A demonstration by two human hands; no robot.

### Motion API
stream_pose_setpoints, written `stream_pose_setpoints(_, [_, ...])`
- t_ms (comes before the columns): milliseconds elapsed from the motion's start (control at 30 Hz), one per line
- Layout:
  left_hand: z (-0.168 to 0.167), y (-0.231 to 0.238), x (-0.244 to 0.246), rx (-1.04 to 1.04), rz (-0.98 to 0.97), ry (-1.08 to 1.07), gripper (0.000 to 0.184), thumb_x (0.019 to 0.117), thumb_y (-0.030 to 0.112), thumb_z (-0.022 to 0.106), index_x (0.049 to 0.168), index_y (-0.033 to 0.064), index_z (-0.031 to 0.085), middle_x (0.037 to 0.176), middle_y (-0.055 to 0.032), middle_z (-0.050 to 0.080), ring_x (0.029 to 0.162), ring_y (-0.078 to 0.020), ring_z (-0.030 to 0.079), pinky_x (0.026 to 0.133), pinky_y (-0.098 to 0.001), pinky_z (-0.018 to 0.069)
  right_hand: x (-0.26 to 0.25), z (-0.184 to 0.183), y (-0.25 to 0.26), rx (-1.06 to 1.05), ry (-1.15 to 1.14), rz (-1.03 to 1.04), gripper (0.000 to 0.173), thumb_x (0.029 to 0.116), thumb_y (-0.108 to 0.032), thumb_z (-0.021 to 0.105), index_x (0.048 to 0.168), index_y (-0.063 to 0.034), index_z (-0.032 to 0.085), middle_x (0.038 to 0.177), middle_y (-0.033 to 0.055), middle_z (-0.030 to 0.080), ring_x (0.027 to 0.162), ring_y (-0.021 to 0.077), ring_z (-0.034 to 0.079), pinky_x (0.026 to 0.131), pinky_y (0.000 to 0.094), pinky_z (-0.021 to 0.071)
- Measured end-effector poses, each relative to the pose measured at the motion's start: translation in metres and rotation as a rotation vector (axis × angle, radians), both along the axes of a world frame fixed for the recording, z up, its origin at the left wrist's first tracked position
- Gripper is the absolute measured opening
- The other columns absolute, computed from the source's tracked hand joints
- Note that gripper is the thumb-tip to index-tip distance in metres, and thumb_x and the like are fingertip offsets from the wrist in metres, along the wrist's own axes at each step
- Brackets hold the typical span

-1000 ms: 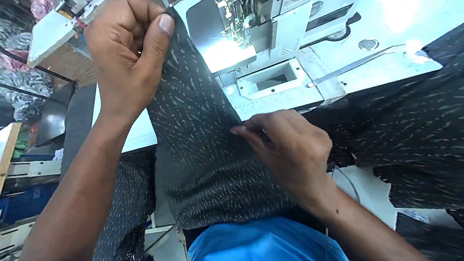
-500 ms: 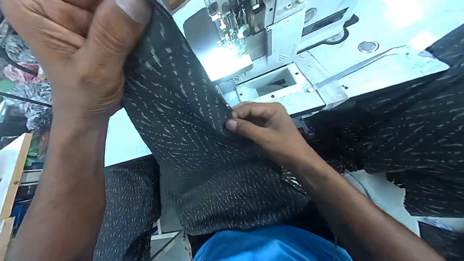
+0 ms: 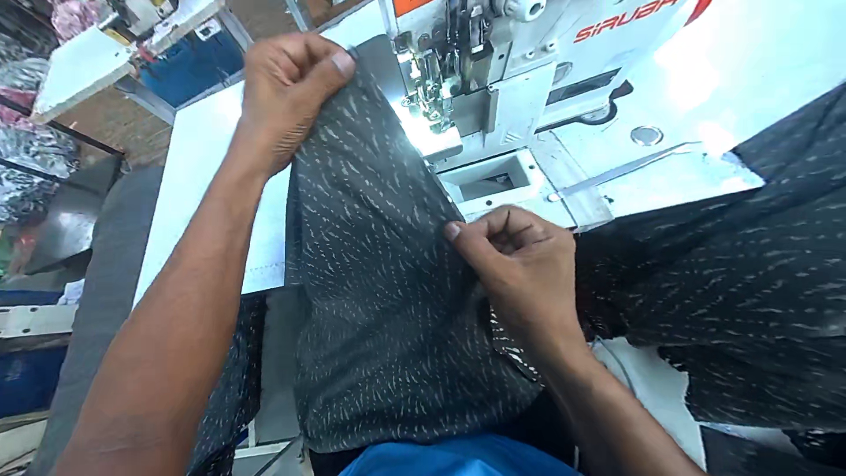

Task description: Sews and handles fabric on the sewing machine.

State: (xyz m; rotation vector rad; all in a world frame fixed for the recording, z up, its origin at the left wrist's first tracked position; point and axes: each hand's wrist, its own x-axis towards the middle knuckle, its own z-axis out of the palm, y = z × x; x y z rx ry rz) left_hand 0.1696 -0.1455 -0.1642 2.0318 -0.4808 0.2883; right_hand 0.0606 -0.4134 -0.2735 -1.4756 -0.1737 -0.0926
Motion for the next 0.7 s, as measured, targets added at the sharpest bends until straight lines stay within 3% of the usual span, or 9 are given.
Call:
stream_pose_setpoints(100, [-0.032,-0.016,0.010,0.276,0.131,0.027,0.018,0.0983,0.023,0.067,0.101,0.0073,0.075,0.091,0.0000,0.072,0.074,-0.0044,0.064,0.070,-0.0252,0.0552,-0.006,-0.019,-0.007,-0.051,0.102,-0.016,0.014,0.0875,-0.017,0.078,0.078,-0.0142,0.068,0.062,-0.0017,0.062,0.047,0.0074,0.052,0.041,0.0211,0.0428])
stream_pose_setpoints(200, [-0.041,-0.024,0.011,0.368,0.280,-0.017,0.022,0.0917,0.033,0.076,0.101,0.0136,0.073,0.101,-0.0026,0.063,0.076,-0.0064,0.055,0.067,-0.0238,0.0449,-0.005,-0.026,-0.006,-0.061,0.178,0.026,0.020,0.0894,-0.016,0.077,0.099,-0.0151,0.060,0.063,-0.0006,0.063,0.045,0.0084,0.052,0.039,0.0211,0.0410])
stream_pose_setpoints(300, [-0.041,-0.032,0.004,0.492,0.310,-0.142,0.019,0.0929,0.033,0.073,0.099,0.0145,0.074,0.113,-0.0084,0.059,0.103,-0.0167,0.056,0.087,-0.0313,0.0457,-0.006,-0.027,-0.007,-0.107,0.152,0.104,0.035,0.0913,-0.016,0.074,0.125,-0.0137,0.066,0.069,0.0000,0.066,0.049,0.0104,0.056,0.042,0.0232,0.0470])
stream_pose_setpoints(333, [-0.041,-0.038,-0.003,0.548,0.319,-0.179,0.018,0.0963,0.031,0.070,0.100,0.0146,0.076,0.115,-0.0105,0.060,0.108,-0.0224,0.056,0.093,-0.0374,0.0457,-0.006,-0.030,-0.009,-0.133,0.130,0.140,0.031,0.0928,-0.017,0.072,0.124,-0.0133,0.069,0.071,-0.0006,0.067,0.052,0.0104,0.058,0.045,0.0239,0.0498])
stream_pose_setpoints(400, [-0.043,-0.057,-0.030,0.660,0.346,-0.210,0.026,0.1050,0.028,0.056,0.108,0.0116,0.076,0.117,-0.0131,0.061,0.108,-0.0301,0.057,0.091,-0.0466,0.0458,-0.012,-0.040,-0.015,-0.162,0.100,0.210,0.015,0.0955,-0.018,0.068,0.108,-0.0134,0.074,0.075,-0.0025,0.069,0.058,0.0089,0.061,0.050,0.0239,0.0525])
stream_pose_setpoints(467, [-0.048,-0.080,-0.063,0.704,0.331,-0.175,0.037,0.1093,0.026,0.043,0.126,0.0080,0.071,0.123,-0.0131,0.062,0.111,-0.0312,0.057,0.090,-0.0492,0.0472,-0.029,-0.049,-0.025,-0.118,0.089,0.273,0.010,0.0987,-0.019,0.066,0.101,-0.0113,0.071,0.076,-0.0044,0.067,0.060,0.0045,0.060,0.052,0.0207,0.0521])
stream_pose_setpoints(533, [-0.054,-0.094,-0.080,0.722,0.286,-0.190,0.044,0.1089,0.027,0.038,0.138,0.0077,0.064,0.131,-0.0121,0.062,0.120,-0.0311,0.055,0.098,-0.0492,0.0449,-0.044,-0.060,-0.032,-0.046,0.106,0.301,0.008,0.1005,-0.016,0.063,0.100,-0.0085,0.066,0.073,-0.0051,0.064,0.058,0.0009,0.057,0.051,0.0173,0.0490])
stream_pose_setpoints(600, [-0.060,-0.099,-0.083,0.703,0.258,-0.232,0.044,0.1084,0.029,0.040,0.140,0.0075,0.062,0.133,-0.0108,0.063,0.122,-0.0296,0.055,0.100,-0.0464,0.0443,-0.049,-0.066,-0.038,-0.026,0.124,0.315,0.008,0.1017,-0.016,0.061,0.100,-0.0092,0.064,0.071,-0.0060,0.063,0.056,-0.0007,0.055,0.049,0.0158,0.0462])
stream_pose_setpoints(700, [-0.061,-0.103,-0.082,0.700,0.269,-0.230,0.042,0.1073,0.030,0.041,0.134,0.0062,0.064,0.138,-0.0109,0.061,0.126,-0.0291,0.055,0.101,-0.0451,0.0452,-0.043,-0.062,-0.041,-0.012,0.093,0.319,0.010,0.1031,-0.017,0.059,0.099,-0.0094,0.063,0.070,-0.0052,0.062,0.057,-0.0002,0.055,0.050,0.0158,0.0464])
